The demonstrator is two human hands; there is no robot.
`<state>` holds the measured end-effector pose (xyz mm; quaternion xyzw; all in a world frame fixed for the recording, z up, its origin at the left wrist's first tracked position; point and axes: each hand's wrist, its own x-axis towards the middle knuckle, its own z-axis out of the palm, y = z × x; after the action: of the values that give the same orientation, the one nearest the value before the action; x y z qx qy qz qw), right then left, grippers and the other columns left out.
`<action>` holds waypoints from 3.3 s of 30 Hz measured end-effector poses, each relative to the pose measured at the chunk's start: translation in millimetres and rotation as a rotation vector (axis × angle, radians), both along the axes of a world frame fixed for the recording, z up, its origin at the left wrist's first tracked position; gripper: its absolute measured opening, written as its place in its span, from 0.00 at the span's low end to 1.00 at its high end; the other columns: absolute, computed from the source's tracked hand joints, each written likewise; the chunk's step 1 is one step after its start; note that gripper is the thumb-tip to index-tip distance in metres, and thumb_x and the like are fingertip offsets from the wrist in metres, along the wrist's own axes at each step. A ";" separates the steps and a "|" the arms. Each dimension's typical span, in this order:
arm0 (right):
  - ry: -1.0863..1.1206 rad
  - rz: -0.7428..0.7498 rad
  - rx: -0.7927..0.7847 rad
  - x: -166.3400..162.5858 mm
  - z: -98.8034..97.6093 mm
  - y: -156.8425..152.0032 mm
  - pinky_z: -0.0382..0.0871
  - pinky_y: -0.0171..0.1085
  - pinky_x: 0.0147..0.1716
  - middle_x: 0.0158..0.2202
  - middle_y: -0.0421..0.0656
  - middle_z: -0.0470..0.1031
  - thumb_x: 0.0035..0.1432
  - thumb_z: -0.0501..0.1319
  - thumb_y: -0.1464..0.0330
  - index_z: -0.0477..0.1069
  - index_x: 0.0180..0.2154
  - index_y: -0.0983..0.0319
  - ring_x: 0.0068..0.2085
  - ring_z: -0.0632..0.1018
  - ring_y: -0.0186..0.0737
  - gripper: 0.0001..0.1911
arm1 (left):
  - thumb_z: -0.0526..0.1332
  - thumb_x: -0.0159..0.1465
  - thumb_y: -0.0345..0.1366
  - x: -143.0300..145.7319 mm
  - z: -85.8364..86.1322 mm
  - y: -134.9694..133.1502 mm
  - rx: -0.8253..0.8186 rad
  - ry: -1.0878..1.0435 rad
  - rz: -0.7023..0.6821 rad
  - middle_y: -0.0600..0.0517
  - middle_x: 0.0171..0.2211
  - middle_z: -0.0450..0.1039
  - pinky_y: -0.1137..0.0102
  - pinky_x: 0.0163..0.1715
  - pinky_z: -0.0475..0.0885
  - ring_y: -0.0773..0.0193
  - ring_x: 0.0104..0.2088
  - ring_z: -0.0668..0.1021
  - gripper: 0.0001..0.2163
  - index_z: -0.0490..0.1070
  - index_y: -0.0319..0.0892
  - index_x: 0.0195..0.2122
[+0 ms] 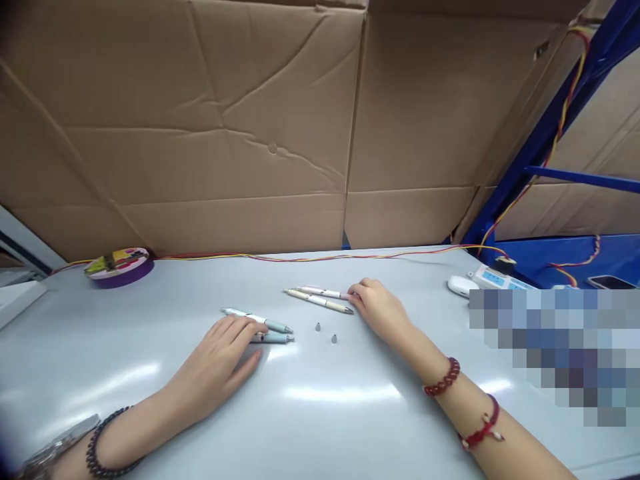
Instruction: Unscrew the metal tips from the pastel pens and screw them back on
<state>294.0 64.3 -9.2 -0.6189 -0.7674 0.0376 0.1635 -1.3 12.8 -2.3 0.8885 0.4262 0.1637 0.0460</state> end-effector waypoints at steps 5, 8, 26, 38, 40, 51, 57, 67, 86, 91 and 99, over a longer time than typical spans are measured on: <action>0.003 0.017 0.029 -6.4 21.1 -13.5 0.63 0.37 0.32 0.40 0.46 0.71 0.64 0.47 0.64 0.69 0.40 0.60 0.40 0.72 0.44 0.14 | 0.49 0.65 0.32 0.6 2.8 3.7 -0.162 -0.061 -0.018 0.49 0.40 0.70 0.64 0.38 0.67 0.55 0.40 0.71 0.08 0.67 0.44 0.40; -0.013 0.097 -0.071 -16.1 33.9 -27.9 0.57 0.35 0.23 0.26 0.41 0.71 0.62 0.51 0.61 0.67 0.26 0.60 0.25 0.69 0.37 0.16 | 0.49 0.66 0.33 1.0 3.2 1.3 -0.235 -0.177 -0.031 0.50 0.39 0.70 0.67 0.37 0.67 0.58 0.39 0.72 0.08 0.66 0.45 0.41; 0.724 0.472 -0.172 -46.7 49.3 -63.9 0.71 0.34 0.35 0.35 0.41 0.76 0.59 0.59 0.67 0.73 0.36 0.59 0.35 0.75 0.36 0.05 | 0.45 0.68 0.38 2.6 2.7 -9.5 -0.346 -0.261 -0.113 0.57 0.23 0.65 0.74 0.24 0.61 0.66 0.22 0.67 0.08 0.61 0.46 0.40; 0.798 0.434 -0.112 -61.2 27.4 -64.0 0.70 0.32 0.34 0.33 0.40 0.78 0.57 0.60 0.70 0.74 0.36 0.61 0.33 0.76 0.35 0.05 | 0.47 0.68 0.39 3.9 -0.9 -8.4 -0.409 -0.341 -0.095 0.58 0.23 0.65 0.75 0.24 0.61 0.67 0.22 0.67 0.08 0.64 0.46 0.40; 0.810 0.433 -0.123 -61.5 27.5 -64.3 0.70 0.32 0.33 0.33 0.40 0.78 0.57 0.60 0.70 0.75 0.36 0.61 0.33 0.76 0.35 0.05 | 0.47 0.68 0.38 4.3 0.0 -9.6 -0.417 -0.342 -0.097 0.58 0.22 0.65 0.75 0.23 0.61 0.67 0.22 0.67 0.09 0.64 0.45 0.39; 0.492 0.581 0.161 -62.3 13.8 -63.1 0.68 0.33 0.28 0.28 0.43 0.76 0.65 0.50 0.62 0.71 0.36 0.61 0.28 0.74 0.35 0.14 | 0.48 0.67 0.37 2.8 1.1 -9.4 -0.400 -0.296 -0.142 0.55 0.26 0.68 0.75 0.24 0.63 0.66 0.24 0.69 0.07 0.64 0.45 0.39; 0.204 0.562 0.121 -63.0 9.6 -63.4 0.58 0.34 0.22 0.18 0.41 0.66 0.68 0.37 0.59 0.65 0.22 0.62 0.21 0.65 0.34 0.29 | 0.50 0.66 0.37 2.9 -2.0 -11.3 -0.412 -0.289 -0.160 0.55 0.28 0.71 0.75 0.27 0.64 0.67 0.24 0.70 0.06 0.65 0.45 0.39; 0.177 0.589 -0.019 -59.3 16.4 -59.3 0.63 0.36 0.26 0.25 0.45 0.72 0.67 0.43 0.58 0.69 0.31 0.62 0.27 0.71 0.39 0.23 | 0.52 0.66 0.35 2.4 -0.2 -7.7 -0.409 -0.291 -0.148 0.56 0.29 0.73 0.76 0.25 0.63 0.67 0.25 0.71 0.05 0.66 0.44 0.38; 0.031 0.583 -0.067 -59.1 21.4 -61.2 0.55 0.32 0.25 0.25 0.40 0.69 0.64 0.50 0.59 0.67 0.33 0.61 0.26 0.67 0.35 0.15 | 0.52 0.66 0.35 2.2 -3.3 -9.8 -0.378 -0.244 -0.157 0.56 0.29 0.73 0.76 0.25 0.63 0.68 0.24 0.71 0.04 0.65 0.44 0.38; -0.015 0.655 -0.048 -59.0 18.2 -62.0 0.51 0.33 0.23 0.19 0.37 0.61 0.65 0.48 0.62 0.63 0.25 0.61 0.22 0.61 0.33 0.18 | 0.53 0.66 0.37 2.1 -4.4 -10.7 -0.380 -0.263 -0.152 0.56 0.28 0.73 0.76 0.25 0.63 0.67 0.24 0.71 0.05 0.67 0.45 0.37; 0.383 0.456 -0.193 -42.9 25.6 -44.2 0.51 0.32 0.21 0.17 0.35 0.51 0.66 0.41 0.60 0.53 0.19 0.61 0.20 0.56 0.30 0.24 | 0.61 0.59 0.39 4.7 1.8 -2.5 -0.582 -0.578 0.044 0.56 0.24 0.70 0.76 0.21 0.61 0.69 0.20 0.68 0.07 0.68 0.44 0.36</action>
<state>251.0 20.1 16.4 -0.4251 -0.8345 0.2618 0.2332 3.5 10.3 -0.5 0.7464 0.4430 0.2802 0.4099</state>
